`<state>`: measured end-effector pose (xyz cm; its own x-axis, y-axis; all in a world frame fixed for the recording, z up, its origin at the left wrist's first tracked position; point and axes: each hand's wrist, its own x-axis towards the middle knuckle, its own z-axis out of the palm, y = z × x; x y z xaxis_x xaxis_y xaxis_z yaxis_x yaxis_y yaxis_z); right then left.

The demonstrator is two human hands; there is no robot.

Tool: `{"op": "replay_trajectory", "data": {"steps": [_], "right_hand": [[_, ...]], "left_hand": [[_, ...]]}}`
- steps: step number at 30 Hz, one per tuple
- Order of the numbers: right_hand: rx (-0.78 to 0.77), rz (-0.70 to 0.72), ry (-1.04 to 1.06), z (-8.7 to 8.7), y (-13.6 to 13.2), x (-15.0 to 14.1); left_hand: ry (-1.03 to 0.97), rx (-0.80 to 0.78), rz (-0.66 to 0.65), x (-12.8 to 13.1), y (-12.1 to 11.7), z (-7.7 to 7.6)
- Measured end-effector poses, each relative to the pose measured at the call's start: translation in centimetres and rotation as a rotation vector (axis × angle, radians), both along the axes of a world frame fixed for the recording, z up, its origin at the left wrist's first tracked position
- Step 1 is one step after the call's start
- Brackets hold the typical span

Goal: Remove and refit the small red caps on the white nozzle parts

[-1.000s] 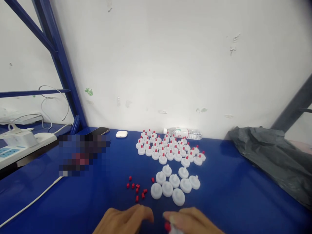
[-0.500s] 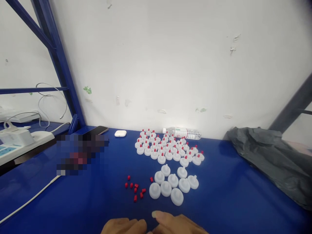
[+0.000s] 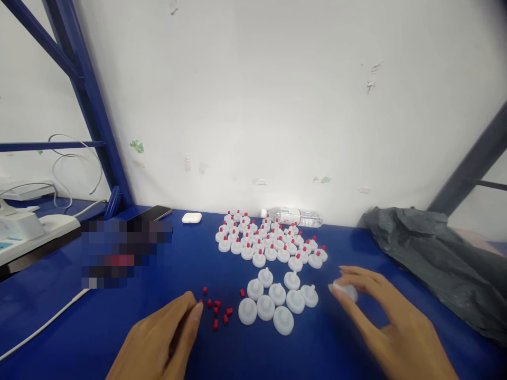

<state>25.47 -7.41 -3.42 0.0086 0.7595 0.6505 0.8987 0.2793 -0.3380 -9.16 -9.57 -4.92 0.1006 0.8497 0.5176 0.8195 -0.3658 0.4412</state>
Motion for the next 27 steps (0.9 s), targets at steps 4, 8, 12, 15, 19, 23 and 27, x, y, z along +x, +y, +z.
{"op": "replay_trajectory", "data": {"steps": [4,8,12,15,19,23,27], "right_hand": [[-0.026,-0.105,-0.074,-1.0,0.4,1.0],[-0.188,-0.091,-0.083,-2.1,1.0,1.6],[-0.267,0.111,-0.09,-2.9,1.0,1.2],[-0.292,0.179,-0.09,-3.1,0.7,0.6],[-0.229,0.122,-0.119,-2.4,0.6,0.6],[-0.174,0.109,-0.205,-0.9,1.6,1.3],[-0.243,0.153,-0.285,-0.1,3.6,1.8]], "left_hand": [[0.061,-0.077,0.005,0.7,0.2,-0.6],[0.125,-0.141,-0.009,0.6,0.4,-0.7],[0.153,-0.18,-0.027,0.3,0.8,-0.7],[0.158,-0.19,-0.02,0.3,0.9,-0.8],[0.165,-0.172,-0.003,0.4,1.0,-0.8],[0.144,-0.147,-0.008,0.3,0.8,-0.9],[0.082,-0.098,-0.023,0.2,0.7,-0.9]]}}
